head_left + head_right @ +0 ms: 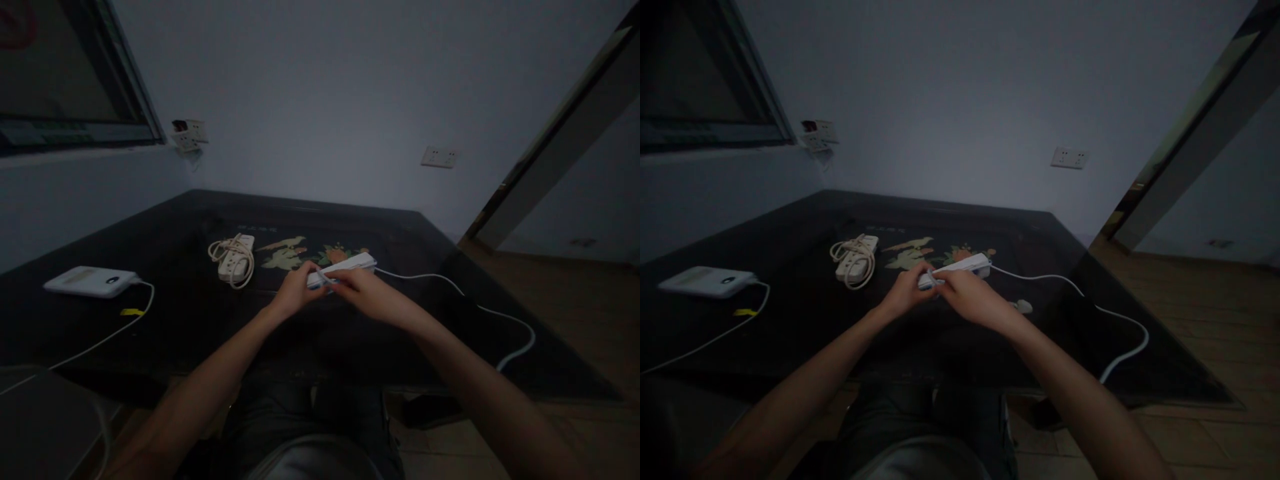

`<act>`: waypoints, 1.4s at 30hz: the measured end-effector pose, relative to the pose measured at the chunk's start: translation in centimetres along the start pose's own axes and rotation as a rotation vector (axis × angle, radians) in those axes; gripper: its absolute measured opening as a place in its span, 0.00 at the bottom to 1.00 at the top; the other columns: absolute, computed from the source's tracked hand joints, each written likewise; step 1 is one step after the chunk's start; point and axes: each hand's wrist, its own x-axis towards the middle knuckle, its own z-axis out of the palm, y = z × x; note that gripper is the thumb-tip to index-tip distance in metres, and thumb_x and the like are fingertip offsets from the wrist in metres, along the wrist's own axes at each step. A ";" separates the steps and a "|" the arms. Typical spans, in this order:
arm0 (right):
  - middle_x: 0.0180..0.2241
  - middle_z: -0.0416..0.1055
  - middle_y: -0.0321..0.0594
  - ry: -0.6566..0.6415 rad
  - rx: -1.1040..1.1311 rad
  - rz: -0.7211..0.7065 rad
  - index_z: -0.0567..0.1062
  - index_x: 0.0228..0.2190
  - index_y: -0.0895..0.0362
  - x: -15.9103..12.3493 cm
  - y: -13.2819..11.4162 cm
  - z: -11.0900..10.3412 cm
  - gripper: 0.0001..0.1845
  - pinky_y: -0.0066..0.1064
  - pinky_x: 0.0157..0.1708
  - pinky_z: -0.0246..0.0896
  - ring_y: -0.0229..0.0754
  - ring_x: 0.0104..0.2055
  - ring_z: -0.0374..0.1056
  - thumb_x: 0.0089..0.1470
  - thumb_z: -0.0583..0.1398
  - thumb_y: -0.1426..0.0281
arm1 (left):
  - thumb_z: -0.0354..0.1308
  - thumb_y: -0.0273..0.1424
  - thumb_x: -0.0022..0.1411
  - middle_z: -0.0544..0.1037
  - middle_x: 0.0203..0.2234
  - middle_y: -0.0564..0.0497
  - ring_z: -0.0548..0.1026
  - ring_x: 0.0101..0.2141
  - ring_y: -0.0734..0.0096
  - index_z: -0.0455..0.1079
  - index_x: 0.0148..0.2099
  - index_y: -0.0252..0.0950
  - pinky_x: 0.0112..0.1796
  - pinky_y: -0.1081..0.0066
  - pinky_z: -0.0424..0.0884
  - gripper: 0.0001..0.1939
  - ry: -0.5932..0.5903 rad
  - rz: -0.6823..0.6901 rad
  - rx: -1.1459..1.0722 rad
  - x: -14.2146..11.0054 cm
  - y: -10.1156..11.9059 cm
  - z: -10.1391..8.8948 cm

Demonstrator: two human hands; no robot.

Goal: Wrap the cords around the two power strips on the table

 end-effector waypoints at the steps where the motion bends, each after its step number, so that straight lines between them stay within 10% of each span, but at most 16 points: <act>1: 0.43 0.74 0.46 0.025 0.024 0.003 0.74 0.46 0.61 0.0 0.4 0.1 0.16 0.30 0.42 0.58 0.42 0.43 0.68 0.58 0.52 0.76 | 0.63 0.37 0.50 0.76 0.32 0.50 0.74 0.33 0.65 0.67 0.41 0.35 0.33 0.71 0.65 0.17 0.021 -0.012 -0.030 0.0 0.1 0.0; 7: 0.23 0.69 0.37 0.148 0.109 0.130 0.75 0.32 0.63 -0.5 2.4 0.9 0.13 0.25 0.24 0.48 0.34 0.23 0.59 0.59 0.53 0.69 | 0.63 0.37 0.48 0.75 0.31 0.50 0.73 0.33 0.66 0.66 0.39 0.34 0.35 0.71 0.66 0.17 0.071 -0.107 -0.328 0.4 0.3 0.2; 15: 0.27 0.70 0.37 0.283 0.319 0.081 0.74 0.33 0.59 -1.4 2.8 4.1 0.12 0.26 0.28 0.52 0.37 0.28 0.62 0.57 0.53 0.66 | 0.69 0.39 0.41 0.76 0.28 0.52 0.73 0.26 0.72 0.67 0.38 0.32 0.30 0.73 0.67 0.24 0.040 -0.328 -0.868 0.2 1.0 0.5; 22: 0.18 0.55 0.31 0.329 0.449 0.151 0.69 0.26 0.58 -2.1 3.6 4.1 0.16 0.26 0.21 0.43 0.34 0.21 0.52 0.57 0.52 0.61 | 0.72 0.38 0.38 0.77 0.29 0.49 0.74 0.27 0.73 0.71 0.38 0.30 0.31 0.73 0.68 0.26 -0.008 -0.389 -1.045 0.2 1.1 0.4; 42: 0.22 0.60 0.33 0.432 0.434 0.094 0.71 0.29 0.57 -2.0 5.4 7.9 0.15 0.26 0.23 0.47 0.35 0.24 0.54 0.58 0.53 0.61 | 0.73 0.39 0.35 0.76 0.27 0.52 0.73 0.24 0.76 0.68 0.37 0.30 0.27 0.75 0.67 0.28 -0.041 -0.410 -1.104 0.1 0.5 1.3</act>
